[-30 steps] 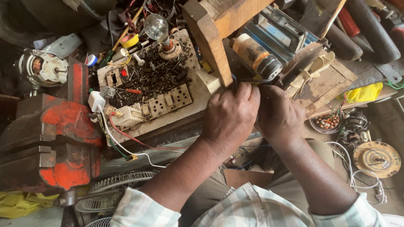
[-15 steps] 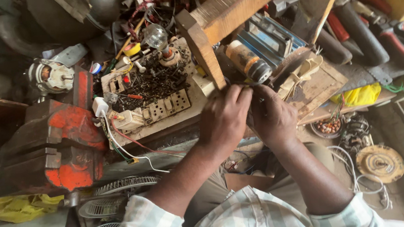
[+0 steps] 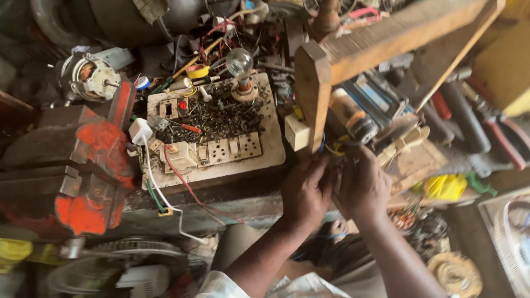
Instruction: The person sits at a cluttered repair workbench and works on a small electric motor mounted on a wooden fixture. They handle wires at the switchboard, pick up a roll of electrical tape, and wrap tape around the motor's terminal area by hand.
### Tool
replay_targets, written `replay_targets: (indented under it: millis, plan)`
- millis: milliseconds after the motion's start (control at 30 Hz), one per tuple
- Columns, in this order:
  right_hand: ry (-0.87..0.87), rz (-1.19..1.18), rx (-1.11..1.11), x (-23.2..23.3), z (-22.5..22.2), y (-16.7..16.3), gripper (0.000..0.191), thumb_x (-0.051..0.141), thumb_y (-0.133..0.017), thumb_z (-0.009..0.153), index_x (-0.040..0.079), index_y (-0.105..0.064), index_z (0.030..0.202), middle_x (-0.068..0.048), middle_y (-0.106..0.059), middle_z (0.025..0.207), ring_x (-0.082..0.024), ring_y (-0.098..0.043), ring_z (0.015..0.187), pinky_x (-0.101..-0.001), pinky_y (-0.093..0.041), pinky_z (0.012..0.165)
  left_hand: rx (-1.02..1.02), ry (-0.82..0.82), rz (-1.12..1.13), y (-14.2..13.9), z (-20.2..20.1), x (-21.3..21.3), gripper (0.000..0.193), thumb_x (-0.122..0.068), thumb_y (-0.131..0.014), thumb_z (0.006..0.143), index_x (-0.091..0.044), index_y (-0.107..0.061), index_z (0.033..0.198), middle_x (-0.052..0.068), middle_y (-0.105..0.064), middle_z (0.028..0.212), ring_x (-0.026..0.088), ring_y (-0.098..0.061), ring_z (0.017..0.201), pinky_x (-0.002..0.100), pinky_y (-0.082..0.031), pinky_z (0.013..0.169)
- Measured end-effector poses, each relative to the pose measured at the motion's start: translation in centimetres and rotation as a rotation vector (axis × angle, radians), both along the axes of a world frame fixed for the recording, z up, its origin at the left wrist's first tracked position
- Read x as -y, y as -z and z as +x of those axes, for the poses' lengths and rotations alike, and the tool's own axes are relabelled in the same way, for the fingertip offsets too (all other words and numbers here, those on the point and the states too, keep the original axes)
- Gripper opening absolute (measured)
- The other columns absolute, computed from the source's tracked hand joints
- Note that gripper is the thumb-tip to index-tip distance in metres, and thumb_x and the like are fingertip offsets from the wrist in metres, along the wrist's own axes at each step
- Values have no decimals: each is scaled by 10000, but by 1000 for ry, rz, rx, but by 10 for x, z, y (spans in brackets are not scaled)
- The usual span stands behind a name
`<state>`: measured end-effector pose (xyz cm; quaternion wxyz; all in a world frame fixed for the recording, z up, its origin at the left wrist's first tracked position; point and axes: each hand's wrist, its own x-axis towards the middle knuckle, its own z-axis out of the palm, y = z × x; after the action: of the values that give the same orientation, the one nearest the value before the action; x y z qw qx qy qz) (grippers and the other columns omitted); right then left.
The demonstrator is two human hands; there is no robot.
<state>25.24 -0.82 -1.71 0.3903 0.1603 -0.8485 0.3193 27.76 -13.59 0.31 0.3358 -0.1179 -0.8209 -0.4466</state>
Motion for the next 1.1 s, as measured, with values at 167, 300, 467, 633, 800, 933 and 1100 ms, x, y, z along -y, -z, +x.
replay_targets:
  millis: [167, 300, 467, 633, 800, 933, 1100]
  plan:
    - [1, -25, 67, 5, -6, 1, 235, 69, -632, 1001, 106, -594, 1230, -118, -735, 1146, -352, -732, 991, -455, -567, 798, -12, 29, 103, -3, -9, 10, 234, -79, -759, 892, -112, -733, 1122, 96, -702, 971, 287, -720, 878, 386, -585, 747]
    - [-28, -35, 42, 9, -9, 3, 238, 69, -655, 1009, 88, -594, 1239, -115, -734, 1123, -341, -736, 1005, -438, -573, 816, -12, -8, 88, -8, -12, 20, 152, -107, -794, 865, -108, -756, 1011, 94, -702, 890, 291, -714, 806, 395, -576, 698]
    - [-16, -74, 63, 16, -7, 3, 242, 59, -675, 989, 87, -613, 1221, -119, -736, 1104, -313, -743, 992, -414, -576, 821, 59, 7, 88, -14, -13, 25, 72, -155, -754, 880, -100, -734, 922, 88, -734, 867, 289, -729, 805, 401, -585, 719]
    - [-48, -44, 33, 14, -3, 3, 272, 33, -665, 995, 79, -612, 1257, -120, -734, 1139, -305, -748, 1003, -393, -581, 828, 209, 17, 53, -18, -9, 25, 143, -231, -749, 864, -93, -747, 905, 115, -741, 846, 316, -733, 794, 424, -581, 703]
    - [-41, -102, -56, 11, 4, 4, 348, 24, -720, 951, 21, -588, 1273, -112, -725, 1121, -214, -719, 813, -343, -562, 758, 349, 80, 89, -22, -7, 23, 174, -258, -723, 912, -91, -768, 921, 136, -726, 777, 330, -731, 718, 429, -570, 638]
    - [-72, -110, -97, 9, 7, 5, 438, 71, -791, 901, 15, -575, 1279, -31, -684, 959, -167, -686, 751, -319, -550, 724, 457, 142, 195, -23, -9, 23, 215, -288, -684, 952, -97, -781, 941, 148, -724, 729, 304, -747, 666, 393, -567, 598]
    - [-125, -109, -21, 4, 10, 7, 456, 99, -796, 884, 34, -583, 1282, -64, -707, 1048, -165, -695, 794, -316, -558, 725, 268, 371, 401, -26, -7, 22, 235, -244, -611, 1020, -55, -738, 1078, 139, -761, 872, 273, -785, 761, 338, -574, 650]
